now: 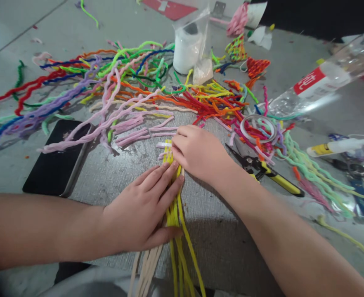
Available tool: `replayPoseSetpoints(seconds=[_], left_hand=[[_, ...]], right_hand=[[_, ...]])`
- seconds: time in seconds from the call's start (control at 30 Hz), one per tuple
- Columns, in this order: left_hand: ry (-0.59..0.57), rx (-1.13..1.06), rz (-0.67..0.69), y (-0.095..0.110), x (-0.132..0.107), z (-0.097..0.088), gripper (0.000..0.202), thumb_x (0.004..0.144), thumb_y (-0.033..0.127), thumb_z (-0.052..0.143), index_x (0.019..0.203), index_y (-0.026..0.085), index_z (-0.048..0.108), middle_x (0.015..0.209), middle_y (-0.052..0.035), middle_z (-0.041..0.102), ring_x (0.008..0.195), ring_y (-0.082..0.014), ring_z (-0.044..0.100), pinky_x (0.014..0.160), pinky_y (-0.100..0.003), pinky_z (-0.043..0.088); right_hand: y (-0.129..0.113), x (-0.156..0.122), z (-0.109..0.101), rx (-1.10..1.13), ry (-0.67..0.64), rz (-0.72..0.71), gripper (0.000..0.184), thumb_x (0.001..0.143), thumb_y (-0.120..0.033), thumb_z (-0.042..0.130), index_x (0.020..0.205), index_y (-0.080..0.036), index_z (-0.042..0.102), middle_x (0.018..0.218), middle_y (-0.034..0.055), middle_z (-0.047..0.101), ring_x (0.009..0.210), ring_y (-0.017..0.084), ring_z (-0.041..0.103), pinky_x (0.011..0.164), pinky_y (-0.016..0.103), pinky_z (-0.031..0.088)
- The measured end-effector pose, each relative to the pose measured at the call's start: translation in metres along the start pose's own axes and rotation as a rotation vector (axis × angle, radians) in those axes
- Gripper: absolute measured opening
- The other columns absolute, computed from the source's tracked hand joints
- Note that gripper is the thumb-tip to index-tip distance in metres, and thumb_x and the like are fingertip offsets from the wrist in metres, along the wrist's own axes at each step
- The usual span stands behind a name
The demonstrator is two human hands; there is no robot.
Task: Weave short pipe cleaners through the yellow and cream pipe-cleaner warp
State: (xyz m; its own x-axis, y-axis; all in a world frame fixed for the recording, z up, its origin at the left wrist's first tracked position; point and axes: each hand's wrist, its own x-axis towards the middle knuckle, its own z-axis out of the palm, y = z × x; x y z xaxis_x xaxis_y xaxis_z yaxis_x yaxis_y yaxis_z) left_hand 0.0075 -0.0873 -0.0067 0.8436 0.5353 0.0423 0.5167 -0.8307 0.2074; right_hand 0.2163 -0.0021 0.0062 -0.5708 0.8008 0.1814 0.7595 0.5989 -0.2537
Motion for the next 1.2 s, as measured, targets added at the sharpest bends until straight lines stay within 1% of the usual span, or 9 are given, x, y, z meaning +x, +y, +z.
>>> replayPoseSetpoints(seconds=[0.17,0.23,0.43,0.57,0.67,0.8,0.93,1.07,1.2], left_hand=[[-0.012,-0.009,-0.003,0.000,0.000,0.000,0.095,0.103,0.073,0.038,0.159,-0.004,0.043,0.164,-0.0363,0.040,0.154,-0.0502,0.041,0.126,-0.060,0.036],[-0.016,-0.015,-0.006,0.000,0.000,0.000,0.095,0.103,0.072,0.038,0.160,-0.004,0.043,0.164,-0.0358,0.040,0.154,-0.0496,0.041,0.126,-0.060,0.036],[0.001,-0.014,-0.006,0.000,-0.001,0.001,0.094,0.104,0.072,0.039,0.160,-0.004,0.043,0.164,-0.0359,0.040,0.154,-0.0491,0.040,0.126,-0.060,0.035],[0.031,-0.001,-0.018,0.000,-0.002,0.002,0.096,0.102,0.074,0.041,0.160,-0.003,0.042,0.164,-0.0368,0.039,0.153,-0.0503,0.041,0.123,-0.060,0.039],[0.026,0.011,-0.024,0.001,-0.002,0.001,0.096,0.103,0.075,0.040,0.161,-0.002,0.042,0.163,-0.0383,0.039,0.153,-0.0513,0.041,0.121,-0.060,0.040],[-0.005,0.020,-0.015,0.001,-0.001,0.000,0.096,0.103,0.074,0.039,0.160,-0.003,0.042,0.161,-0.0385,0.042,0.152,-0.0513,0.042,0.124,-0.059,0.038],[-0.003,0.017,-0.016,0.002,0.000,0.001,0.096,0.103,0.074,0.040,0.161,-0.003,0.041,0.161,-0.0378,0.043,0.151,-0.0504,0.044,0.124,-0.059,0.038],[0.009,0.016,-0.010,0.001,0.000,0.002,0.095,0.103,0.073,0.039,0.160,-0.003,0.043,0.163,-0.0377,0.040,0.152,-0.0506,0.043,0.123,-0.059,0.039],[0.031,0.031,-0.005,0.001,-0.001,0.003,0.094,0.104,0.073,0.038,0.159,-0.003,0.044,0.162,-0.0377,0.042,0.151,-0.0505,0.045,0.123,-0.058,0.039]], right_hand=[[-0.003,0.000,0.000,0.080,-0.009,-0.031,0.021,0.100,-0.020,0.057,0.083,-0.018,0.069,0.091,0.0092,0.069,0.090,0.024,0.063,0.081,0.036,0.047],[-0.004,0.001,0.001,0.078,-0.013,-0.035,0.022,0.100,-0.019,0.057,0.082,-0.018,0.069,0.090,0.0087,0.069,0.090,0.024,0.063,0.081,0.037,0.047],[-0.005,0.003,0.004,0.060,0.028,0.033,0.022,0.101,-0.019,0.056,0.082,-0.018,0.068,0.090,0.0089,0.068,0.089,0.024,0.064,0.079,0.036,0.048],[-0.006,0.002,0.000,0.096,-0.008,-0.016,0.019,0.100,-0.022,0.060,0.084,-0.017,0.070,0.092,0.0091,0.070,0.090,0.024,0.065,0.081,0.037,0.049],[-0.008,0.003,-0.002,0.102,-0.033,-0.035,0.019,0.100,-0.022,0.060,0.085,-0.018,0.071,0.093,0.0095,0.071,0.094,0.025,0.066,0.084,0.038,0.050],[-0.011,0.006,0.002,0.062,-0.044,-0.037,0.023,0.102,-0.021,0.059,0.083,-0.019,0.072,0.094,0.0100,0.073,0.097,0.026,0.066,0.086,0.038,0.050],[-0.007,0.007,0.005,0.056,-0.041,-0.041,0.024,0.104,-0.021,0.057,0.087,-0.017,0.074,0.095,0.0105,0.073,0.096,0.025,0.067,0.086,0.037,0.050],[-0.003,0.005,-0.002,0.080,-0.026,-0.049,0.022,0.103,-0.022,0.060,0.086,-0.017,0.073,0.094,0.0097,0.072,0.091,0.024,0.067,0.081,0.036,0.050],[-0.005,0.005,-0.008,0.028,-0.038,-0.048,0.018,0.100,-0.021,0.063,0.086,-0.017,0.074,0.095,0.0099,0.073,0.093,0.025,0.067,0.082,0.037,0.049]])
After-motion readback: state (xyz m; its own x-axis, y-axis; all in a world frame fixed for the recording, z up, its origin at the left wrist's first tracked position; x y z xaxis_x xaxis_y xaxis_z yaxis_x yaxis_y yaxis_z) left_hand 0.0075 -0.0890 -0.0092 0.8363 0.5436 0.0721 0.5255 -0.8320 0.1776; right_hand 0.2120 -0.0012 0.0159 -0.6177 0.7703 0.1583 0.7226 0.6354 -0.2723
